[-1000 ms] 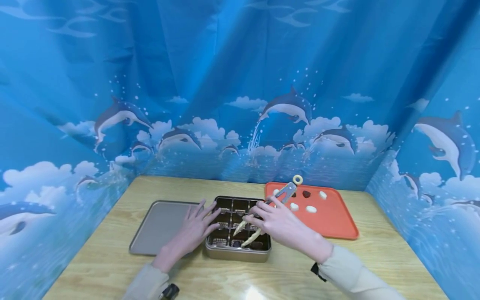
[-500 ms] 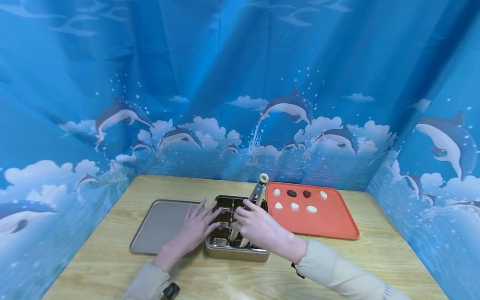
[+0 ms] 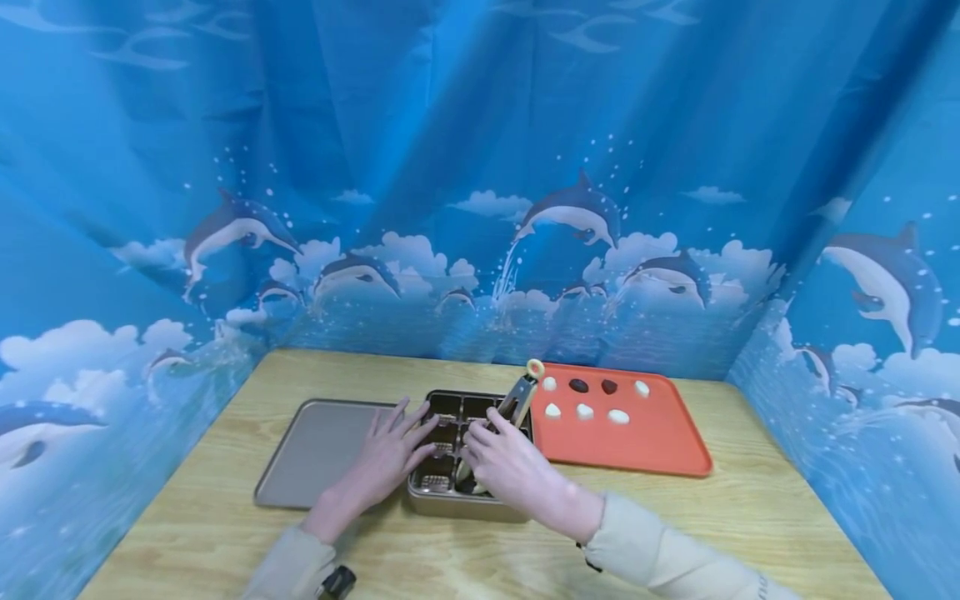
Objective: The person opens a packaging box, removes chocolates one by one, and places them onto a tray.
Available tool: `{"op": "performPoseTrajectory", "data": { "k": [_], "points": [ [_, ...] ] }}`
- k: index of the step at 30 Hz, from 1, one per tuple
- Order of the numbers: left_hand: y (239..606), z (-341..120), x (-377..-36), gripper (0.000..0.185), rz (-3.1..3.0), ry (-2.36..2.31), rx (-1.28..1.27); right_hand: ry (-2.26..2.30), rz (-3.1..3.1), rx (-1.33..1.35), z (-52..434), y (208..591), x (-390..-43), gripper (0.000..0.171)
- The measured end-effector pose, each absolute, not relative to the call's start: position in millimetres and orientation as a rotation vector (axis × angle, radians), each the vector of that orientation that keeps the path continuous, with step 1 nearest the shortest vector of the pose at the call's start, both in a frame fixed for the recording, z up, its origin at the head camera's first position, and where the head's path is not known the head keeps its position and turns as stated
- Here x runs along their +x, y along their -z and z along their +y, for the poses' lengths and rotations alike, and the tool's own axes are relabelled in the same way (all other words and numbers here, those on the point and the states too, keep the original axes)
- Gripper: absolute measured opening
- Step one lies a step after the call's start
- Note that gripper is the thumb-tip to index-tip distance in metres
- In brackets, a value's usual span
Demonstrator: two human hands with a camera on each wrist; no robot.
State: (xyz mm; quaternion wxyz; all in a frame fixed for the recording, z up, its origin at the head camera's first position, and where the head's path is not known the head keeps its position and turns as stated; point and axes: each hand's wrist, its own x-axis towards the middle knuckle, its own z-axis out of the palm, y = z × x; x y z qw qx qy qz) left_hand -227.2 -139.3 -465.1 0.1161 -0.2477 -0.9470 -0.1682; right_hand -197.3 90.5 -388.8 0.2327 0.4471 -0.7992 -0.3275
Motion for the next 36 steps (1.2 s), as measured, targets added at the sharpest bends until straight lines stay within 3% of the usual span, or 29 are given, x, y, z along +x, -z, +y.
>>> {"op": "performPoseTrajectory", "data": {
  "k": [11, 17, 22, 36],
  "points": [
    [466.4, -139.9, -227.9, 0.05, -2.782, 0.471, -0.717, 0.765, -2.164, 1.243, 108.1, 382.9, -198.3, 0.033],
    [465.8, -140.0, -227.7, 0.051, -2.798, 0.48, -0.728, 0.67, -2.211, 1.215, 126.5, 374.5, -196.6, 0.046],
    [465.4, -139.7, -227.0, 0.051, -2.798, 0.484, -0.729, 0.525, -2.244, 1.178, 141.8, 381.0, -198.8, 0.057],
    [467.6, -139.6, -226.9, 0.05, -2.739, 0.464, -0.739, 0.198, -2.279, 0.995, 177.5, 393.2, -206.1, 0.065]
  ]
}}
